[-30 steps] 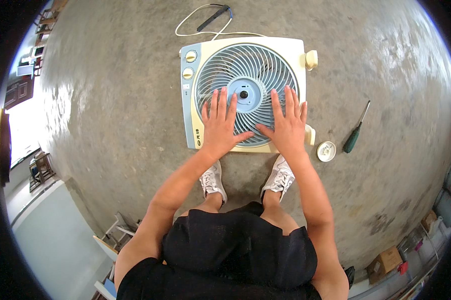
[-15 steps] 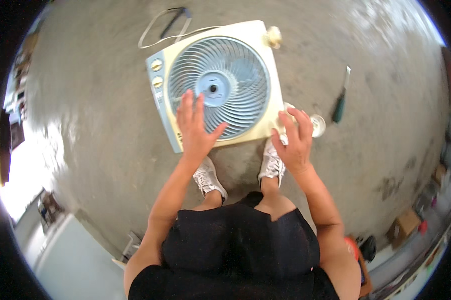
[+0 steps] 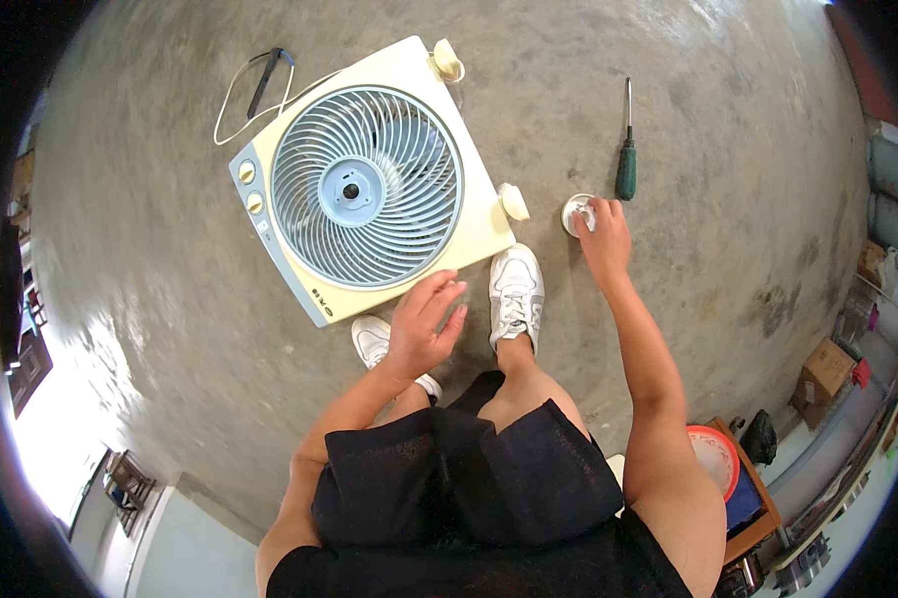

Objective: The person assembles a box fan by placing the front grille onto the fan housing, fastening the center with a screw using a screwdriver, and snapping on the central cap before standing the fan upright.

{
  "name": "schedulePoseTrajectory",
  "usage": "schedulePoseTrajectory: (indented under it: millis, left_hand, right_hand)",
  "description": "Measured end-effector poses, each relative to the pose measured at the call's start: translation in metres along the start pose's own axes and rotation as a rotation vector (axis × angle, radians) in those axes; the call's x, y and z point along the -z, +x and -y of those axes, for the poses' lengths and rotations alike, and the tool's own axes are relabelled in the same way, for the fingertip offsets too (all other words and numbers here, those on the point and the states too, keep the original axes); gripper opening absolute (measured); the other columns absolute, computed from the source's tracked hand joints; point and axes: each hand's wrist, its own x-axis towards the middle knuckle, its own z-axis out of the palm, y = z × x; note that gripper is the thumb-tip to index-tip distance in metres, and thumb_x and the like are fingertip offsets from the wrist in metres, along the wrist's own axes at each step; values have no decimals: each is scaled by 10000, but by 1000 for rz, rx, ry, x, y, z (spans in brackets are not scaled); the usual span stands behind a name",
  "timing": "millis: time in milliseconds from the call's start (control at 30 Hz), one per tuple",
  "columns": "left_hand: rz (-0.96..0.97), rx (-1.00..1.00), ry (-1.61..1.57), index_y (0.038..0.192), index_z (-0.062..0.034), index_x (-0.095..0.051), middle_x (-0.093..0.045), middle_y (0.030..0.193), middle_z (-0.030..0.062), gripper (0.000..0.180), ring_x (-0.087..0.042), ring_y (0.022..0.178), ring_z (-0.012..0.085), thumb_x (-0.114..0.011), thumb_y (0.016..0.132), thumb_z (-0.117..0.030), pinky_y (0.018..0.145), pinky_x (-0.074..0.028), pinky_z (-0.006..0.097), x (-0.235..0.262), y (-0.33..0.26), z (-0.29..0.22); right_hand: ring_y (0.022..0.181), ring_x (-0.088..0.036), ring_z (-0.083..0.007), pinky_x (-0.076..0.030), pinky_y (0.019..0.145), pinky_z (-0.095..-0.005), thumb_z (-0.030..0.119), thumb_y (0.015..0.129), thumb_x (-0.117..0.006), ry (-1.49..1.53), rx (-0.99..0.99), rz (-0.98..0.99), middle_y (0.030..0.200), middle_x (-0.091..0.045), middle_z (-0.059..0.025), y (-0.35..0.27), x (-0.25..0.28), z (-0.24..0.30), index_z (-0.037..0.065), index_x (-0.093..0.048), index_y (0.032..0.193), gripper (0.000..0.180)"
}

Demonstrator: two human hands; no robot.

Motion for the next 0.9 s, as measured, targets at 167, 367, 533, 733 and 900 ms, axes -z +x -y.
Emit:
schedulePoseTrajectory:
  millis: [167,367,533,733,900]
  left_hand:
    - [21,-44,15,1057,-6,-642,-631,1098,145,280,-632,947,326,-699,784,-32,809,-513,377,-5,1,6]
    - [11,-14,-24,1049,-20,-634,-624,1042,118,274,-615,914,310,-684,781,-42,769,-500,389,-6,5,7]
    - [1,28,-64,1027,-23,-631,-625,1008,110,241,-614,889,310,-670,791,-47,756,-495,388,-1,3,8]
    - [-70,28,-76,1019,-18,-648,-648,1004,123,211,-637,870,311,-670,810,-25,749,-515,372,1,-4,14]
    - [-175,31,-68,1013,-12,-646,-646,993,136,219,-634,858,328,-671,795,-2,740,-516,378,12,2,18]
  right_hand:
    - [864,-612,-314,-494,715,-425,241,804,-711,-87,-40,9,976,-566,-87,15,-2,13,96,-602,954,235]
    - [883,-607,-326,-491,715,-436,176,789,-666,-162,-91,73,985,-555,-102,20,-12,12,97,-605,939,181]
    - [846,-599,-340,-486,709,-430,118,800,-651,-18,32,-60,953,-560,-124,14,-18,5,66,-581,914,144]
    - [714,-609,-143,-483,642,-267,-5,841,-648,459,-1,-61,838,-632,-65,-2,33,39,21,-618,916,86]
    - [735,-623,-98,-499,648,-233,-35,879,-613,682,172,33,862,-653,-39,-6,74,149,-23,-627,945,69]
